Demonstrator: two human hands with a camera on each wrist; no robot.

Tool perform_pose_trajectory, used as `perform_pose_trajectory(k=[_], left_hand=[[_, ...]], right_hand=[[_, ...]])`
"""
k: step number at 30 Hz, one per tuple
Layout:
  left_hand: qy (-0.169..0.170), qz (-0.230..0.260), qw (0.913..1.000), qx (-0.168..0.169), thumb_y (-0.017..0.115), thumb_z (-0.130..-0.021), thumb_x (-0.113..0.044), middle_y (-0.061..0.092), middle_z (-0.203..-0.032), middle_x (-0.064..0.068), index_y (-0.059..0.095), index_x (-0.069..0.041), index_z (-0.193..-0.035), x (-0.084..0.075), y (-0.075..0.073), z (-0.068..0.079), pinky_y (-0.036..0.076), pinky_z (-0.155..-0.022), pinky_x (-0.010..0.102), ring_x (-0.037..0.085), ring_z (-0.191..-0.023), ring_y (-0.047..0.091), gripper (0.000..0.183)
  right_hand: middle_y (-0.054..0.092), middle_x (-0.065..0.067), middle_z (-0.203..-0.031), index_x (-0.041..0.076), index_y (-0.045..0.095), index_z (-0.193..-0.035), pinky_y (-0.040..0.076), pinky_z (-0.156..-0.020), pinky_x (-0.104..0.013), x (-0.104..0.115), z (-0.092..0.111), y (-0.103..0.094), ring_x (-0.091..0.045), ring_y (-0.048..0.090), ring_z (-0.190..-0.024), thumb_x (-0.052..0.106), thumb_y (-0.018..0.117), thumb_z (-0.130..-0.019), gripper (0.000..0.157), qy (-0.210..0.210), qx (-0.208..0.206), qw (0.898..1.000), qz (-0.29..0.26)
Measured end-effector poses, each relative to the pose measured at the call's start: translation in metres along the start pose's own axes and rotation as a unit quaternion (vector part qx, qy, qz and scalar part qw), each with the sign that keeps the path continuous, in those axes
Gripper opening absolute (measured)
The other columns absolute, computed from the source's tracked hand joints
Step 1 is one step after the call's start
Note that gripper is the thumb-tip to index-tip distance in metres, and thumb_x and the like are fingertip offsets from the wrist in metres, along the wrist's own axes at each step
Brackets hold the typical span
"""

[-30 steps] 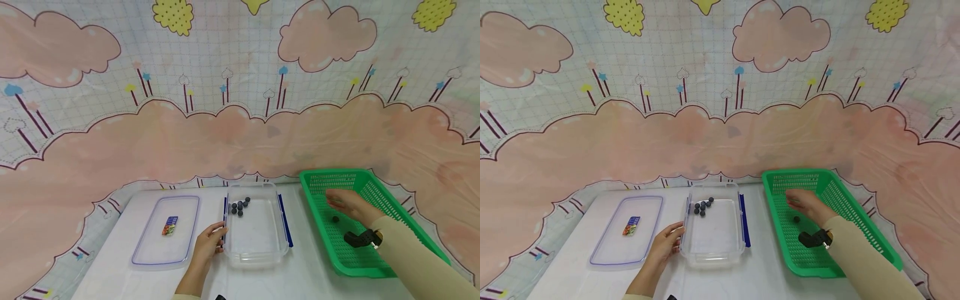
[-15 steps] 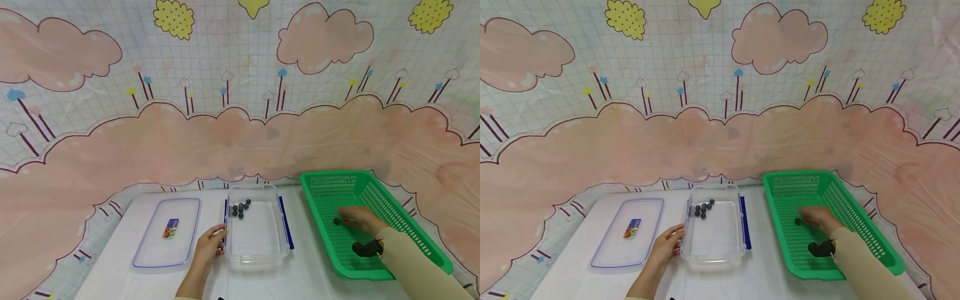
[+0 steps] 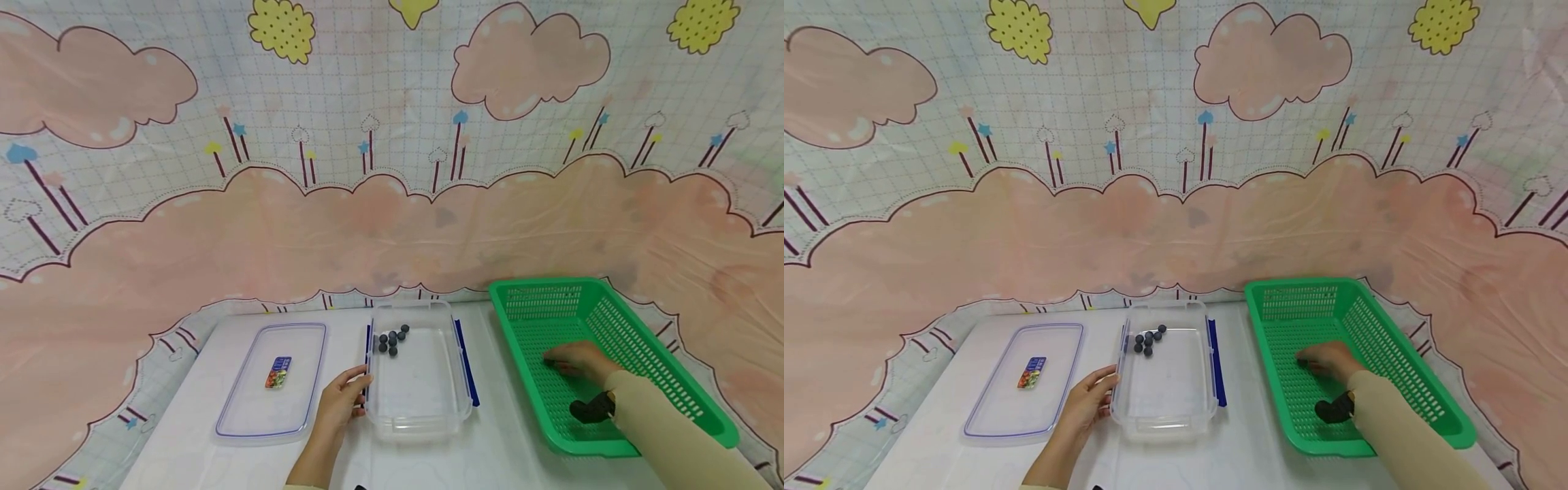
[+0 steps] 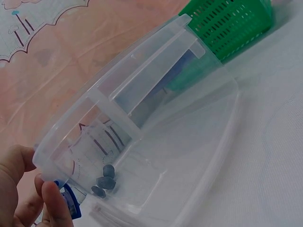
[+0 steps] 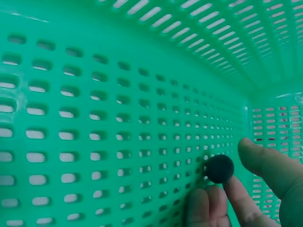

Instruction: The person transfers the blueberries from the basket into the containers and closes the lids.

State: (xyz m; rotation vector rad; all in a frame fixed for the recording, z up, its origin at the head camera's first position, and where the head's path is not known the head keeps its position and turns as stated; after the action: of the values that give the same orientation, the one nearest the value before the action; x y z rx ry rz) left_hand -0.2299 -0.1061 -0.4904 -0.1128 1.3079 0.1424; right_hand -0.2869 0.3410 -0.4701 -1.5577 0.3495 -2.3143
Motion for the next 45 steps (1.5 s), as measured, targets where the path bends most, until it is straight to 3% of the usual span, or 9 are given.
perform_pose_trajectory(k=[5,11,16,25,33,37,40,43,45], left_hand=[[0.0,0.0,1.0,0.0,0.071,-0.088,-0.02,0.054,-0.07,-0.001,0.063,-0.003,-0.128,0.0,0.0,0.0,0.047,-0.05,0.019,0.008,-0.06,0.049,0.044],[-0.004,0.001,1.0,-0.002,0.072,-0.088,-0.02,0.055,-0.071,-0.002,0.063,-0.003,-0.127,0.0,0.001,-0.001,0.048,-0.05,0.019,0.008,-0.059,0.05,0.044],[-0.004,-0.002,1.0,-0.001,0.072,-0.088,-0.021,0.056,-0.072,-0.002,0.064,-0.004,-0.127,-0.001,0.001,0.0,0.048,-0.05,0.019,0.008,-0.06,0.05,0.044],[-0.006,-0.008,0.9999,-0.003,0.072,-0.088,-0.023,0.057,-0.075,-0.002,0.064,-0.005,-0.127,-0.002,0.001,0.0,0.048,-0.051,0.02,0.009,-0.062,0.051,0.044],[-0.006,-0.006,1.0,-0.002,0.072,-0.088,-0.022,0.056,-0.073,-0.002,0.064,-0.004,-0.127,-0.002,0.0,0.001,0.048,-0.05,0.02,0.008,-0.061,0.05,0.044],[0.0,0.003,1.0,0.002,0.072,-0.088,-0.021,0.055,-0.072,-0.003,0.063,-0.003,-0.128,-0.003,0.0,0.001,0.048,-0.049,0.019,0.007,-0.06,0.05,0.045],[0.003,0.006,1.0,0.002,0.072,-0.088,-0.02,0.055,-0.071,-0.003,0.063,-0.002,-0.128,-0.002,0.0,0.0,0.047,-0.049,0.018,0.007,-0.059,0.05,0.045],[0.0,0.002,1.0,-0.003,0.071,-0.088,-0.019,0.055,-0.071,-0.002,0.063,-0.003,-0.127,-0.002,0.0,0.0,0.048,-0.049,0.019,0.008,-0.059,0.05,0.043],[-0.003,-0.001,1.0,-0.006,0.071,-0.088,-0.019,0.054,-0.071,-0.001,0.064,-0.004,-0.126,-0.002,0.0,0.0,0.048,-0.049,0.019,0.008,-0.06,0.05,0.042]], right_hand=[[0.056,-0.03,-0.125,-0.017,0.058,-0.119,0.056,-0.089,-0.038,0.001,-0.001,0.002,-0.03,0.061,-0.106,0.012,0.068,-0.091,0.043,0.004,-0.003,1.0,-0.006],[0.064,-0.02,-0.115,-0.019,0.057,-0.119,0.057,-0.087,-0.036,-0.001,0.0,0.001,-0.015,0.063,-0.093,0.01,0.067,-0.091,0.04,-0.001,0.0,1.0,-0.01],[0.067,-0.014,-0.109,-0.019,0.058,-0.119,0.057,-0.087,-0.036,-0.001,0.001,0.0,-0.013,0.064,-0.091,0.01,0.065,-0.092,0.04,-0.009,0.005,1.0,-0.015],[0.067,-0.003,-0.092,-0.017,0.057,-0.121,0.058,-0.078,-0.028,-0.001,-0.003,-0.001,-0.011,0.064,-0.081,0.009,0.065,-0.093,0.04,0.005,0.014,0.997,-0.078],[0.067,0.003,-0.099,-0.018,0.045,-0.134,0.055,-0.091,-0.031,0.004,-0.003,-0.004,-0.005,0.064,-0.088,0.011,0.057,-0.098,0.048,-0.012,0.075,0.989,-0.129],[0.067,-0.009,-0.113,-0.016,0.042,-0.137,0.054,-0.095,-0.032,0.008,-0.001,-0.002,-0.006,0.064,-0.093,0.014,0.058,-0.098,0.052,-0.015,0.091,0.987,-0.131],[0.052,-0.031,-0.136,-0.018,0.033,-0.142,0.052,-0.098,-0.033,0.013,0.001,0.002,-0.006,0.064,-0.098,0.015,0.057,-0.099,0.059,-0.022,0.101,0.988,-0.119],[0.023,-0.034,-0.153,-0.019,0.023,-0.145,0.049,-0.102,-0.034,0.019,0.003,0.005,-0.006,0.063,-0.104,0.015,0.054,-0.101,0.064,-0.033,0.118,0.987,-0.104],[0.015,-0.035,-0.154,-0.019,0.021,-0.146,0.047,-0.105,-0.035,0.023,0.004,0.007,-0.007,0.061,-0.108,0.015,0.054,-0.101,0.065,-0.037,0.124,0.987,-0.1]])
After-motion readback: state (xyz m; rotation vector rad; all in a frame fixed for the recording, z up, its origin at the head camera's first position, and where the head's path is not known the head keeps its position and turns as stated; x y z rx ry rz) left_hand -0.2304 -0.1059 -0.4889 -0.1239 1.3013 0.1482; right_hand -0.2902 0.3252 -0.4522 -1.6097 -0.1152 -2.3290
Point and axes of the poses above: each hand's wrist, its own z-axis away from the middle knuckle, its own y-axis out of the palm, x = y × z, the point moved 1 cm from there along -z, towards the middle knuckle
